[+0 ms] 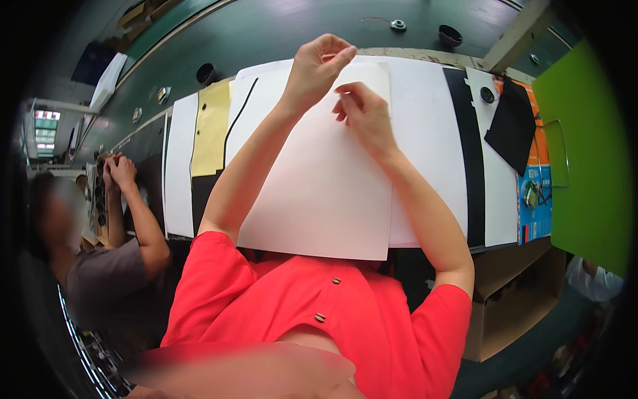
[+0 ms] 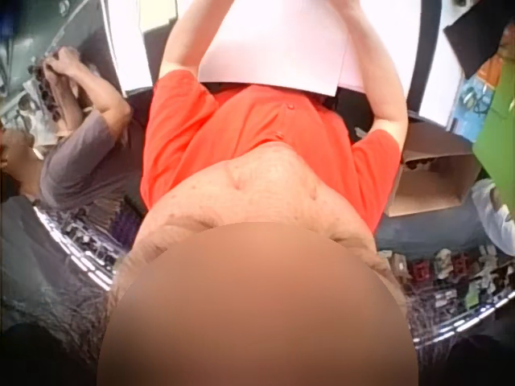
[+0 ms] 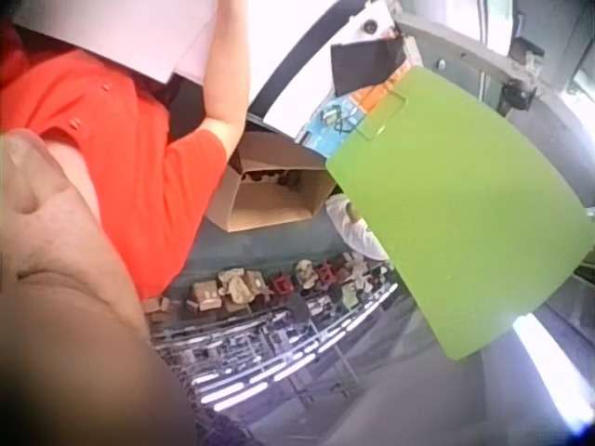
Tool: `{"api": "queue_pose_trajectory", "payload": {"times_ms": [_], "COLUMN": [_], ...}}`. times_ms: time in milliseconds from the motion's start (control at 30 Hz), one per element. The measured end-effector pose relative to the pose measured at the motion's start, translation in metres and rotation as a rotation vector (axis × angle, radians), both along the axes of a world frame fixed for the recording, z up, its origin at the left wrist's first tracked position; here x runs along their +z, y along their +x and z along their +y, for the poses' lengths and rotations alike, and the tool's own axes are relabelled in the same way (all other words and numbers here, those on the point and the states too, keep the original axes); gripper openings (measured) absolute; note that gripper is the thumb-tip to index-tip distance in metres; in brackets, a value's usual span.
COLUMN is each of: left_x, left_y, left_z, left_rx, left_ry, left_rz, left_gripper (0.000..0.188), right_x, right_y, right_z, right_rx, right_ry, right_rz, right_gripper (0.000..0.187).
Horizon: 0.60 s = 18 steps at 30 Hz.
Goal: The person assembles small electronic components by hand, fitting them into a circuit board and component housing at a workbench.
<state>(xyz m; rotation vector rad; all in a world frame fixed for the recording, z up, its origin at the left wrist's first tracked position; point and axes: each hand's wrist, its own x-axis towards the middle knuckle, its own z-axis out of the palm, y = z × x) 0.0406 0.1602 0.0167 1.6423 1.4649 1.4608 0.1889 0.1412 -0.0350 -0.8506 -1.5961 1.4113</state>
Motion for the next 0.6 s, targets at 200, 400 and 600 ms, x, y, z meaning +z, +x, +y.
{"api": "queue_pose_trajectory", "payload": {"times_ms": [200,400,600], "left_x": [0.008,-0.012,-0.038], "left_y": [-0.028,-0.053,-0.055], "left_z": [-0.099,-0.143,-0.144], "left_rx": [0.049,0.101,0.159], "left_ry": [-0.148,-0.317,-0.262], "left_rz": [0.007,0.05,0.029], "left_gripper": [0.024,0.019,0.016], "right_x": [0.014,0.011,0.018], "right_y": [0.006,-0.003,-0.004], "right_z": [-0.003,-0.012,-0.015], "right_rx": [0.076,0.097,0.098], "right_ry": [-0.074,-0.115,-0.109], "right_rz": [0.106,0.042,-0.065], "right_gripper": [0.019,0.016,0.018]}}
